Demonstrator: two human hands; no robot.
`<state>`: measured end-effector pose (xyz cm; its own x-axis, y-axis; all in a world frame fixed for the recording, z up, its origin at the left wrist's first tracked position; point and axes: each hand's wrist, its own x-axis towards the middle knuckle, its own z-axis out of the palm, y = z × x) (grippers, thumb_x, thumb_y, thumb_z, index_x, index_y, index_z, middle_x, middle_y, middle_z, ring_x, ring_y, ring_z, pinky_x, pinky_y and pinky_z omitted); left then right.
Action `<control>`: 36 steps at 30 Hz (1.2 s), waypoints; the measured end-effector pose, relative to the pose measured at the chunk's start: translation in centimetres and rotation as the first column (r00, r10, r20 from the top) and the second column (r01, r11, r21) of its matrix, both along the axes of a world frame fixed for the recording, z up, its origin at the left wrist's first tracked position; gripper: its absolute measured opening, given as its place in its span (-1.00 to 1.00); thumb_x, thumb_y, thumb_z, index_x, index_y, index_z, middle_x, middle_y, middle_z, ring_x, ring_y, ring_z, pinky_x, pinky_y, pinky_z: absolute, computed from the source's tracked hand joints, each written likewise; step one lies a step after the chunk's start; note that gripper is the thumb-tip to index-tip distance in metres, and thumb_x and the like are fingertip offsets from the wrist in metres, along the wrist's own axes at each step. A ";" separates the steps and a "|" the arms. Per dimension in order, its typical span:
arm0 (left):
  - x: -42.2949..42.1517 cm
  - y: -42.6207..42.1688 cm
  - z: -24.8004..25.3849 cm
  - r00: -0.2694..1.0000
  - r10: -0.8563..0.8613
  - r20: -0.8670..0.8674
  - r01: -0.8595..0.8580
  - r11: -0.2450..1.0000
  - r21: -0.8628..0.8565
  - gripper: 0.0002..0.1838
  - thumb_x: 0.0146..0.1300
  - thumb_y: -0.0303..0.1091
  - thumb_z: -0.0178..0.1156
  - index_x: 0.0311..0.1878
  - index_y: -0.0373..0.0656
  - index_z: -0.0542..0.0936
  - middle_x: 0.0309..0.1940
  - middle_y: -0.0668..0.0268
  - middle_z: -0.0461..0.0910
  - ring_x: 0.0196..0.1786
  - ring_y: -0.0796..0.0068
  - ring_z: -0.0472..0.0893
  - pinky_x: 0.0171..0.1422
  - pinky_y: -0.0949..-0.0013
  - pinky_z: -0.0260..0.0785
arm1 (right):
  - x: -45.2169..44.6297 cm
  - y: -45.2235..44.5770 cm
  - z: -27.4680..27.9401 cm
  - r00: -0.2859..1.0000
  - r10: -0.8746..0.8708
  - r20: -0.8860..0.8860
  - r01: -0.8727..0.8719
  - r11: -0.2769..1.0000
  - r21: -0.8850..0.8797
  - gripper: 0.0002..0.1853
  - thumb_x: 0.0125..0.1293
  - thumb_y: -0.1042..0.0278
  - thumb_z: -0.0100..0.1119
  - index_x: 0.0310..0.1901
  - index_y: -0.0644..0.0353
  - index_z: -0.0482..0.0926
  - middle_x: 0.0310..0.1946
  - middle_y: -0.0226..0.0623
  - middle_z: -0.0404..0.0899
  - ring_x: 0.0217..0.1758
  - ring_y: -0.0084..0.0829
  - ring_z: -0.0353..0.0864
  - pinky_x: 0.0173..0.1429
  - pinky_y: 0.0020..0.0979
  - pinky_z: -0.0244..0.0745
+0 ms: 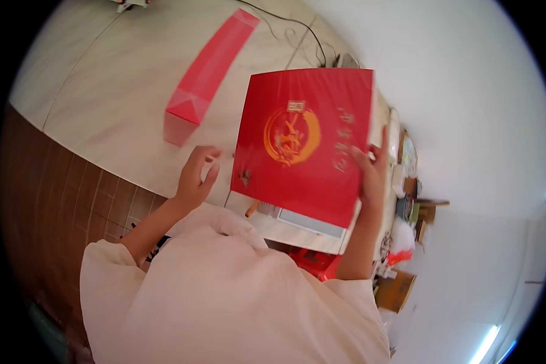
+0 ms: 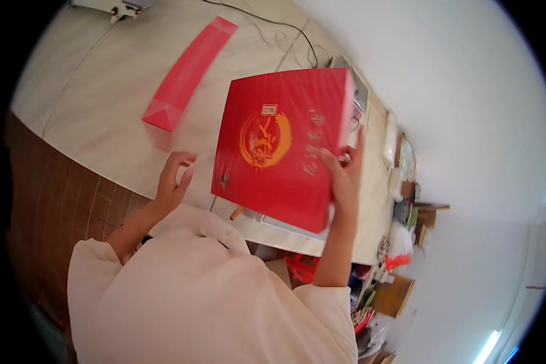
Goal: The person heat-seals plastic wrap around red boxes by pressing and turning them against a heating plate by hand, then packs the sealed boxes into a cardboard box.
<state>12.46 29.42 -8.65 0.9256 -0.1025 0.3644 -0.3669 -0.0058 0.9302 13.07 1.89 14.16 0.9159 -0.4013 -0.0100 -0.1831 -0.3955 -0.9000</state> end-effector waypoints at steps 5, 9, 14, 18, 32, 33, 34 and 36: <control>3.2 -8.1 0.4 0.629 -0.527 -0.572 0.181 0.814 -0.552 -0.33 0.32 0.13 0.03 0.30 -0.18 0.28 0.07 0.22 0.48 0.11 0.41 0.46 0.18 0.29 0.31 | -10.0 -1.6 4.5 0.986 -0.120 0.120 0.094 0.976 0.198 -0.02 0.07 0.51 0.23 0.48 0.09 -0.13 0.10 -0.04 0.35 0.12 -0.29 0.47 0.13 -0.36 0.44; 3.1 -12.8 6.6 0.475 -0.652 -0.591 0.212 0.736 -0.642 -0.18 0.22 0.32 0.05 0.34 -0.12 0.25 0.15 0.21 0.44 0.21 0.44 0.41 0.29 0.34 0.25 | -15.5 -5.9 2.8 0.958 -0.126 0.257 0.063 0.968 0.241 -0.04 0.05 0.45 0.26 0.46 0.14 -0.08 0.28 -0.05 0.23 0.30 -0.26 0.33 0.32 -0.30 0.26; 1.8 -19.5 8.4 0.703 -0.509 -0.496 0.291 0.843 -0.453 -0.18 0.17 0.34 0.10 0.27 -0.16 0.30 0.09 0.25 0.45 0.17 0.44 0.42 0.23 0.34 0.26 | -20.8 -17.6 -2.2 0.961 -0.273 -0.036 0.272 0.962 -0.025 -0.37 0.05 0.26 0.37 0.15 0.30 0.38 -0.04 -0.28 0.53 -0.02 -0.45 0.52 0.08 -0.42 0.43; 1.8 -25.4 8.1 0.929 -0.367 -0.053 0.346 0.909 -0.234 -0.12 0.12 0.35 0.15 0.25 -0.22 0.28 0.06 0.29 0.40 0.09 0.43 0.43 0.21 0.37 0.25 | -21.0 -26.8 -7.5 0.994 -0.065 -0.086 0.060 0.997 -0.052 -0.58 0.07 0.46 0.41 -0.04 0.31 0.49 -0.18 -0.34 0.59 -0.11 -0.49 0.57 -0.03 -0.44 0.50; 1.0 -31.7 -8.0 0.968 -0.063 0.243 0.002 0.970 0.243 -0.32 0.25 0.10 0.12 0.19 -0.31 0.33 0.02 0.13 0.43 0.03 0.31 0.47 0.08 0.29 0.33 | -18.2 -40.4 -14.1 0.981 0.185 -0.049 -0.189 0.978 -0.091 -0.63 -0.01 0.41 0.48 -0.16 0.31 0.60 -0.37 -0.31 0.67 -0.14 -0.44 0.63 -0.06 -0.36 0.54; 0.9 -31.0 -8.4 0.980 -0.076 0.186 0.035 0.977 0.212 -0.33 0.26 0.16 0.05 0.12 -0.31 0.37 -0.04 0.11 0.47 -0.01 0.29 0.49 0.05 0.27 0.35 | -18.3 -40.1 -14.3 0.984 0.178 -0.031 -0.179 0.983 -0.047 -0.63 -0.04 0.37 0.50 -0.19 0.29 0.60 -0.35 -0.34 0.66 -0.19 -0.45 0.62 -0.07 -0.37 0.52; 0.9 -30.2 -8.9 0.988 -0.088 0.129 0.064 0.982 0.177 -0.32 0.26 0.22 -0.01 0.06 -0.31 0.42 -0.09 0.10 0.51 -0.06 0.26 0.52 0.01 0.25 0.36 | -18.1 -40.0 -14.7 0.988 0.153 -0.023 -0.154 0.988 -0.016 -0.65 -0.06 0.39 0.51 -0.22 0.27 0.62 -0.38 -0.36 0.67 -0.23 -0.44 0.62 -0.07 -0.37 0.50; 0.7 -29.1 -8.5 0.986 -0.165 -0.020 0.166 0.985 0.052 -0.32 0.26 0.30 -0.08 -0.10 -0.26 0.51 -0.21 0.16 0.60 -0.15 0.30 0.58 0.00 0.20 0.41 | -18.1 -40.1 -14.3 0.988 0.152 -0.041 -0.152 0.988 0.011 -0.57 -0.13 0.37 0.55 -0.18 0.27 0.61 -0.33 -0.35 0.67 -0.19 -0.43 0.61 -0.04 -0.36 0.48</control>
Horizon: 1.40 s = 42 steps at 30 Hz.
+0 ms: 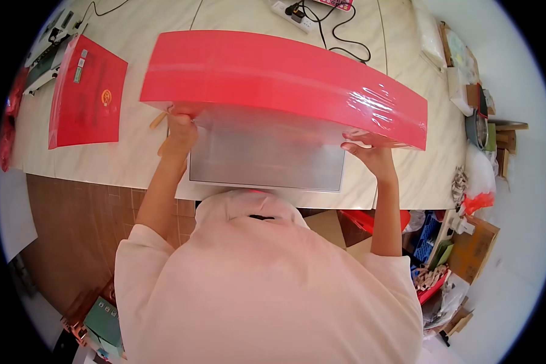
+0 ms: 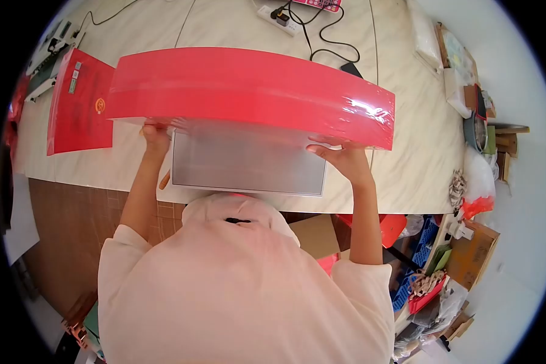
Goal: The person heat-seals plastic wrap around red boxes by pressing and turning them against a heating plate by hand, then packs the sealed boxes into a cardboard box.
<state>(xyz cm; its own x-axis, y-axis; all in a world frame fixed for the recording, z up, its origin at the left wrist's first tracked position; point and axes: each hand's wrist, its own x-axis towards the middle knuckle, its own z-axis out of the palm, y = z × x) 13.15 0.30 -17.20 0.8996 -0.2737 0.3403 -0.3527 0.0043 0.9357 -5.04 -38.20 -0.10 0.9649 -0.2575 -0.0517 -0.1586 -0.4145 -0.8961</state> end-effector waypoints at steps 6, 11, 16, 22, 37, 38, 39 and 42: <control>-2.2 -4.1 14.2 0.991 0.122 -0.060 -0.133 0.961 -0.241 0.04 0.08 0.60 -0.23 0.26 -0.26 0.26 -0.03 0.13 0.53 0.02 0.24 0.54 0.10 0.13 0.39 | -0.6 -0.3 3.3 0.955 -0.055 0.292 0.025 0.994 0.106 -0.05 -0.16 -0.18 0.47 0.25 0.19 0.35 0.18 -0.14 0.41 0.24 -0.30 0.38 0.27 -0.25 0.30; -2.1 -7.2 22.7 0.968 0.186 0.170 -0.144 0.962 -0.233 0.02 0.14 0.48 -0.16 0.42 -0.23 0.09 0.32 0.03 0.22 0.38 0.14 0.26 0.40 0.07 0.16 | 1.0 0.6 5.1 0.778 -0.089 0.622 -0.088 0.965 0.248 -0.03 0.15 -0.40 0.04 0.41 0.19 0.10 0.36 -0.01 0.15 0.45 -0.22 0.12 0.45 -0.15 0.09; -2.2 -6.9 23.6 0.998 0.020 0.054 -0.012 0.991 -0.134 -0.10 0.15 0.20 -0.04 0.42 -0.26 0.08 0.31 0.01 0.26 0.39 0.14 0.24 0.41 0.09 0.14 | 1.8 1.4 4.7 0.745 -0.190 0.639 0.124 0.981 0.147 -0.37 0.32 -0.07 -0.12 0.26 0.27 0.30 0.31 0.06 0.21 0.36 -0.15 0.26 0.34 -0.15 0.28; -2.4 -7.3 23.3 0.999 0.014 -0.049 -0.025 0.971 -0.238 -0.15 0.10 0.10 0.02 0.38 -0.29 0.18 0.25 -0.01 0.33 0.34 0.20 0.32 0.38 0.19 0.18 | 2.8 3.0 4.5 0.665 -0.367 0.651 0.133 0.915 0.380 -0.53 0.21 0.16 -0.15 0.02 0.32 0.48 0.18 -0.01 0.35 0.25 -0.22 0.35 0.28 -0.25 0.28; -2.1 0.2 35.6 0.749 -0.010 0.662 0.226 0.944 -0.242 -0.27 0.18 -0.08 -0.05 0.34 -0.37 0.19 0.38 -0.05 0.14 0.46 0.15 0.13 0.52 0.16 -0.18 | -1.7 0.5 20.0 0.236 0.181 0.955 0.008 0.982 -0.189 -0.29 0.30 -0.11 -0.14 0.28 0.37 0.26 0.30 0.01 0.27 0.44 -0.17 0.16 0.51 -0.19 -0.11; -3.3 1.2 37.6 0.641 -0.025 0.767 0.278 0.939 -0.202 -0.28 0.18 -0.08 -0.05 0.33 -0.37 0.20 0.38 -0.04 0.14 0.45 0.16 0.13 0.51 0.17 -0.18 | -3.0 1.3 22.8 0.142 0.299 0.944 0.016 0.952 -0.304 -0.30 0.30 -0.10 -0.14 0.27 0.36 0.27 0.30 0.00 0.28 0.43 -0.17 0.17 0.50 -0.19 -0.10; -4.7 2.1 39.7 0.511 -0.045 0.858 0.334 0.930 -0.150 -0.29 0.19 -0.09 -0.05 0.33 -0.36 0.21 0.37 -0.03 0.15 0.45 0.17 0.14 0.51 0.18 -0.17 | -4.2 2.3 25.2 0.060 0.405 0.912 0.031 0.913 -0.407 -0.31 0.30 -0.09 -0.13 0.27 0.36 0.27 0.30 -0.01 0.29 0.43 -0.17 0.17 0.50 -0.20 -0.10; -8.9 3.9 44.1 0.192 -0.066 0.979 0.426 0.905 -0.023 -0.32 0.19 -0.11 -0.05 0.31 -0.35 0.23 0.35 -0.01 0.18 0.43 0.20 0.16 0.50 0.20 -0.15 | -7.4 5.8 30.3 -0.120 0.633 0.765 0.087 0.774 -0.627 -0.34 0.31 -0.07 -0.13 0.25 0.34 0.29 0.28 -0.04 0.30 0.42 -0.19 0.18 0.50 -0.20 -0.08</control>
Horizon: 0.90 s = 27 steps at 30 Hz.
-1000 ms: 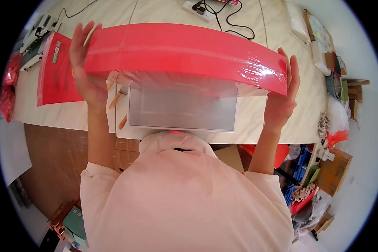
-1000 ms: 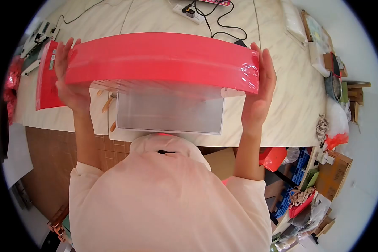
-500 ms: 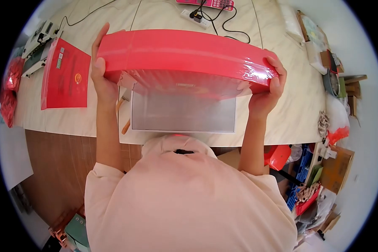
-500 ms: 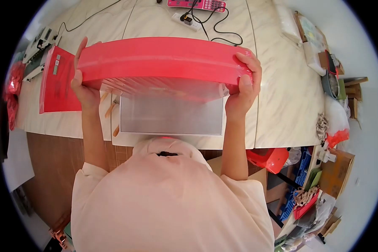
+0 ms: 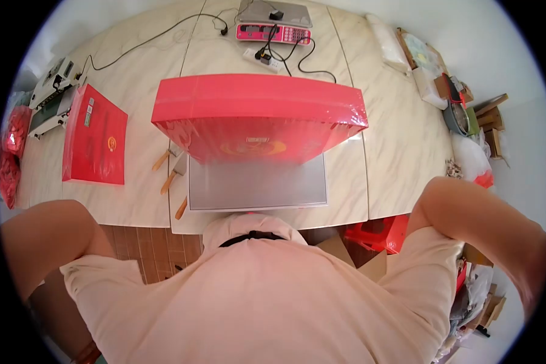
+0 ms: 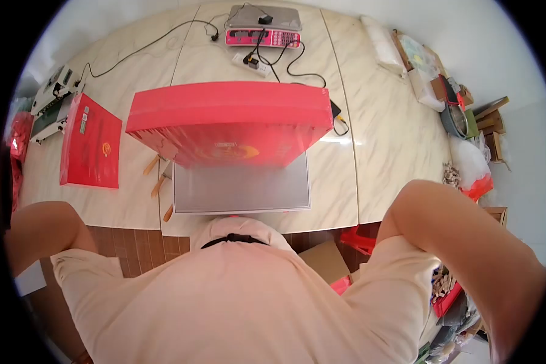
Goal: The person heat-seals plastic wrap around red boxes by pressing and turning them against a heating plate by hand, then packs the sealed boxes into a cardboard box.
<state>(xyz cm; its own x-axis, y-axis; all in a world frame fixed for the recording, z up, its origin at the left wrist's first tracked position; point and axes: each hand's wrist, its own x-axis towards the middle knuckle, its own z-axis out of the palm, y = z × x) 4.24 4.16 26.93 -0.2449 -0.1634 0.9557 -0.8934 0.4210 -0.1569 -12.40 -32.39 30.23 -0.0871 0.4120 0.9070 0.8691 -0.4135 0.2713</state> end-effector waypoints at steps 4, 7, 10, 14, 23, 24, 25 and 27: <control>-4.3 0.8 2.4 0.975 -0.009 0.220 0.016 1.000 -0.027 -0.37 0.21 -0.13 -0.04 0.28 -0.33 0.26 0.32 0.02 0.21 0.40 0.24 0.19 0.48 0.23 -0.13 | -2.2 3.3 3.0 0.990 0.021 0.142 0.002 0.987 -0.161 -0.38 0.31 -0.03 -0.13 0.22 0.32 0.31 0.27 -0.07 0.32 0.41 -0.21 0.20 0.49 -0.20 -0.06; -5.2 0.8 2.5 0.966 0.003 0.260 0.018 0.997 -0.077 -0.40 0.22 -0.15 -0.04 0.26 -0.32 0.28 0.31 0.05 0.24 0.38 0.27 0.21 0.47 0.25 -0.11 | -3.2 5.1 4.3 0.976 0.017 0.215 0.029 0.977 -0.210 -0.42 0.32 -0.01 -0.12 0.20 0.31 0.33 0.26 -0.10 0.34 0.40 -0.22 0.21 0.48 -0.20 -0.04; -6.1 1.1 2.4 0.950 0.034 0.312 0.008 0.991 -0.133 -0.43 0.22 -0.16 -0.04 0.24 -0.31 0.30 0.29 0.07 0.26 0.37 0.30 0.23 0.46 0.28 -0.09 | -3.8 6.5 4.7 0.957 0.025 0.288 0.046 0.970 -0.237 -0.45 0.32 0.01 -0.12 0.18 0.29 0.35 0.25 -0.12 0.35 0.39 -0.24 0.23 0.48 -0.20 -0.03; -5.8 0.6 2.3 0.927 0.047 0.371 0.021 0.984 -0.178 -0.47 0.24 -0.19 -0.03 0.22 -0.29 0.33 0.26 0.11 0.30 0.34 0.33 0.25 0.45 0.31 -0.06 | -4.2 7.8 4.8 0.921 0.061 0.385 0.043 0.966 -0.254 -0.49 0.33 0.05 -0.11 0.16 0.27 0.37 0.23 -0.16 0.37 0.38 -0.26 0.24 0.47 -0.21 0.00; -5.8 0.0 3.7 0.902 0.062 0.428 0.045 0.971 -0.236 -0.56 0.26 -0.24 -0.03 0.16 -0.26 0.40 0.20 0.18 0.37 0.29 0.42 0.31 0.41 0.38 0.00 | -5.7 9.2 5.5 0.868 0.041 0.495 0.081 0.971 -0.224 -0.58 0.35 0.12 -0.10 0.10 0.23 0.42 0.20 -0.23 0.42 0.35 -0.30 0.28 0.45 -0.21 0.05; -5.4 -0.3 3.9 0.906 0.057 0.419 0.049 0.970 -0.237 -0.57 0.27 -0.24 -0.02 0.15 -0.25 0.41 0.19 0.19 0.38 0.28 0.43 0.32 0.41 0.38 0.00 | -5.9 9.2 5.6 0.864 0.033 0.503 0.089 0.972 -0.216 -0.59 0.35 0.13 -0.10 0.09 0.22 0.43 0.19 -0.24 0.42 0.35 -0.30 0.29 0.45 -0.22 0.05; -5.4 -0.5 4.1 0.903 0.050 0.426 0.061 0.968 -0.243 -0.58 0.27 -0.25 -0.02 0.15 -0.25 0.42 0.19 0.20 0.39 0.27 0.44 0.32 0.41 0.39 0.01 | -6.1 9.3 5.8 0.858 0.022 0.514 0.101 0.973 -0.210 -0.60 0.35 0.14 -0.10 0.09 0.22 0.44 0.19 -0.25 0.43 0.34 -0.31 0.29 0.45 -0.22 0.06; -5.2 -0.9 4.0 0.902 0.040 0.430 0.081 0.962 -0.260 -0.59 0.28 -0.26 -0.02 0.14 -0.24 0.43 0.17 0.21 0.40 0.26 0.46 0.34 0.40 0.41 0.02 | -6.3 9.5 5.9 0.848 0.013 0.531 0.110 0.974 -0.200 -0.62 0.35 0.15 -0.10 0.07 0.21 0.45 0.18 -0.27 0.44 0.34 -0.32 0.30 0.44 -0.22 0.07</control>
